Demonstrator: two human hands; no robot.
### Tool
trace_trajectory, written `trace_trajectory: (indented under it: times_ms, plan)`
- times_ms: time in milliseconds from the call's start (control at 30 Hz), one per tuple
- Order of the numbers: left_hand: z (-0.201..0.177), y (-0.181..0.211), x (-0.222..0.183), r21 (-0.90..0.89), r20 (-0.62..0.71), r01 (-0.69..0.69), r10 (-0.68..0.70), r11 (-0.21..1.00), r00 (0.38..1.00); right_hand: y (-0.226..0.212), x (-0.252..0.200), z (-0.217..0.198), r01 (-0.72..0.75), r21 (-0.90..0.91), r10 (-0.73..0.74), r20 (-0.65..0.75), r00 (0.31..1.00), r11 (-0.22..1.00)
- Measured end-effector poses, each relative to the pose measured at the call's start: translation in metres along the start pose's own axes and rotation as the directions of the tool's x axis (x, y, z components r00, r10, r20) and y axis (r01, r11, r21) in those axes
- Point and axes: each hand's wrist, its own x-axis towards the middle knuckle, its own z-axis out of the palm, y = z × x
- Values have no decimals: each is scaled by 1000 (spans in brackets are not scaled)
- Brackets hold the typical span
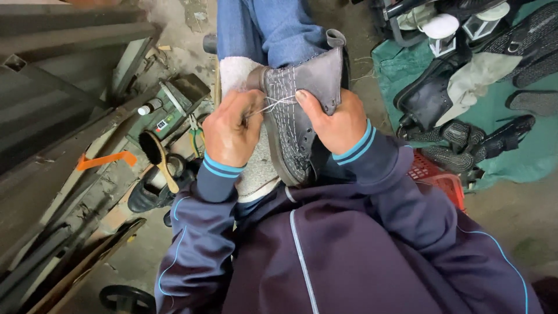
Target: The person is hand-sewing the upper part of a grey boot, pulling thread through holes to secure the material.
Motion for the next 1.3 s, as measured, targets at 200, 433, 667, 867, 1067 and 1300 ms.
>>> trace_trajectory:
  times_ms: [200, 433, 667, 867, 1067, 1300]
  plan:
    - [-5, 5, -2, -232, 61, 52, -39, 971, 997, -4, -2, -5, -91, 134, 86, 41, 995, 987]
    - [2, -1, 1, 2, 50, -55, 55, 998, 997, -10, -5, 1, -156, 73, 159, -31, 987, 985]
    - [-14, 39, -25, -483, 340, 194, -21, 854, 940, 2, -3, 6, -45, 160, 44, 5, 999, 986]
    - [-1, 64, -43, -224, 126, 7, 22, 975, 992, 13, -1, 9, 29, 138, -33, 25, 999, 990]
    - [-22, 34, -31, 286, 63, -48, 31, 957, 998, -12, -3, -9, -19, 77, 7, 145, 989, 997]
    - [-13, 45, -1, 464, 37, -39, 25, 885, 999, 34, -29, -53, 182, 145, -218, 298, 929, 973]
